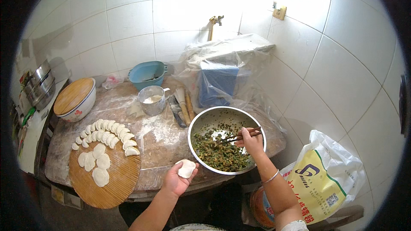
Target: The person prepares dumplings by filling dough skins with a vegetable mixture using chopsticks and then folding and pinching the edges to seal them, placing the completed items on a wooden board.
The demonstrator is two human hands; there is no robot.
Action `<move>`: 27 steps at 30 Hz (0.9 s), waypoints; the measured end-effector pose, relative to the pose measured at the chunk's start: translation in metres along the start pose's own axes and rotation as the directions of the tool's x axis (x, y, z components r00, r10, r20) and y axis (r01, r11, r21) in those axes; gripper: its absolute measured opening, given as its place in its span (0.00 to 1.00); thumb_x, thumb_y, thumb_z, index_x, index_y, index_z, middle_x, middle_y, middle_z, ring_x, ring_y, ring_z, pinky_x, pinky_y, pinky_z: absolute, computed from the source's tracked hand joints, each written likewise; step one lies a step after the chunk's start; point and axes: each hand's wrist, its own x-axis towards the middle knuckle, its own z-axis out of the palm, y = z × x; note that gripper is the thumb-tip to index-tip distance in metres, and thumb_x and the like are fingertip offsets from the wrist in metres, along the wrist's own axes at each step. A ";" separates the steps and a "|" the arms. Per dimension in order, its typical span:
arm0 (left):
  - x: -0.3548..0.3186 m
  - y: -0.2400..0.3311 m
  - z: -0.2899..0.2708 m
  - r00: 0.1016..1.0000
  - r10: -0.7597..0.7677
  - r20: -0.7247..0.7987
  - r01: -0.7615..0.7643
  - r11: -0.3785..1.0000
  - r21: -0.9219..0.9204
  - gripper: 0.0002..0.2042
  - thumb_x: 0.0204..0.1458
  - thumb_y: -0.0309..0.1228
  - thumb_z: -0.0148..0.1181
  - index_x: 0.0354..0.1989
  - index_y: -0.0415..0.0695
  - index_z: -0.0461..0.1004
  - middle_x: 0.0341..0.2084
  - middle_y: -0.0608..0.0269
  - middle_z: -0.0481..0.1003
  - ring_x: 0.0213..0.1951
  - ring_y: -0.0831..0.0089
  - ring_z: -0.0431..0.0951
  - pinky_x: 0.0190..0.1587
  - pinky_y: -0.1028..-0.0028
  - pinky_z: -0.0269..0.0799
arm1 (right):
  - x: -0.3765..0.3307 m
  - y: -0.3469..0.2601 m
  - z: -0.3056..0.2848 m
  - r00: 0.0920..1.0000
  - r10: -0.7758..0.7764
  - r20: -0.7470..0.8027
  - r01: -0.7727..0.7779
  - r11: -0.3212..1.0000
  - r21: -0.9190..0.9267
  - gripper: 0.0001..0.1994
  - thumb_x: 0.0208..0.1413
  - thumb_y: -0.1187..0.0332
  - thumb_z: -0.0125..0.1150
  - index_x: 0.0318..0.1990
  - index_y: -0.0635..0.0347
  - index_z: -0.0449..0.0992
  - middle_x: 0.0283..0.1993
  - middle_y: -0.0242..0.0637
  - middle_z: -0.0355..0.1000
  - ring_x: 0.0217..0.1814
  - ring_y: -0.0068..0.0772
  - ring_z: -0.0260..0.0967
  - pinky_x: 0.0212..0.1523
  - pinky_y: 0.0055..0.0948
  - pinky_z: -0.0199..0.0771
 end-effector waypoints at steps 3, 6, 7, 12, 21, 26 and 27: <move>0.000 0.010 -0.012 0.999 0.034 0.012 -0.034 0.999 0.016 0.15 0.58 0.33 0.42 0.47 0.33 0.65 0.45 0.44 0.71 0.48 0.51 0.72 0.46 0.58 0.75 | 0.001 -0.001 0.006 0.999 0.033 0.029 -0.033 0.999 0.014 0.14 0.58 0.65 0.51 0.33 0.72 0.73 0.27 0.46 0.74 0.22 0.35 0.74 0.22 0.29 0.78; -0.007 0.016 -0.012 0.997 0.060 -0.045 -0.060 0.998 0.001 0.15 0.59 0.34 0.42 0.46 0.35 0.66 0.45 0.48 0.72 0.47 0.53 0.73 0.46 0.56 0.73 | -0.002 -0.005 0.005 0.992 0.127 -0.002 -0.126 0.985 0.119 0.15 0.59 0.64 0.50 0.35 0.71 0.72 0.29 0.47 0.74 0.24 0.36 0.75 0.23 0.30 0.79; -0.007 0.018 -0.011 0.996 0.082 -0.046 -0.082 0.997 0.009 0.15 0.59 0.34 0.42 0.46 0.35 0.66 0.45 0.49 0.72 0.47 0.53 0.73 0.46 0.56 0.73 | 0.000 -0.001 0.002 0.989 0.145 -0.015 -0.141 0.978 0.153 0.15 0.59 0.63 0.50 0.35 0.71 0.72 0.29 0.47 0.74 0.24 0.37 0.75 0.23 0.30 0.80; -0.007 0.030 -0.008 0.986 0.169 -0.016 -0.168 0.986 0.016 0.14 0.59 0.33 0.43 0.45 0.36 0.66 0.44 0.47 0.72 0.48 0.52 0.73 0.46 0.55 0.73 | -0.006 -0.002 -0.005 0.985 0.174 -0.012 -0.163 0.942 0.294 0.17 0.60 0.59 0.48 0.35 0.68 0.72 0.29 0.44 0.72 0.25 0.33 0.75 0.25 0.29 0.80; 0.015 0.016 0.046 0.988 0.128 0.085 -0.131 0.991 0.025 0.17 0.59 0.33 0.42 0.51 0.34 0.61 0.49 0.42 0.68 0.50 0.48 0.70 0.50 0.55 0.71 | -0.041 -0.025 -0.027 0.984 0.136 -0.111 -0.072 0.889 0.453 0.17 0.62 0.59 0.45 0.35 0.67 0.69 0.28 0.42 0.70 0.24 0.31 0.75 0.25 0.28 0.81; 0.014 0.011 0.053 0.983 0.136 0.125 -0.142 0.989 0.039 0.16 0.58 0.33 0.42 0.49 0.35 0.62 0.46 0.43 0.69 0.49 0.50 0.71 0.51 0.56 0.70 | -0.050 -0.020 -0.036 0.980 0.169 -0.109 -0.101 0.880 0.464 0.17 0.62 0.58 0.46 0.35 0.66 0.69 0.28 0.42 0.70 0.24 0.32 0.75 0.26 0.28 0.81; 0.016 0.010 0.052 0.984 0.121 0.134 -0.127 0.991 0.037 0.15 0.58 0.33 0.43 0.49 0.36 0.61 0.47 0.44 0.69 0.49 0.51 0.71 0.51 0.56 0.71 | -0.051 -0.016 -0.039 0.977 0.181 -0.113 -0.107 0.873 0.476 0.17 0.62 0.58 0.46 0.35 0.65 0.69 0.29 0.42 0.70 0.24 0.32 0.75 0.26 0.28 0.81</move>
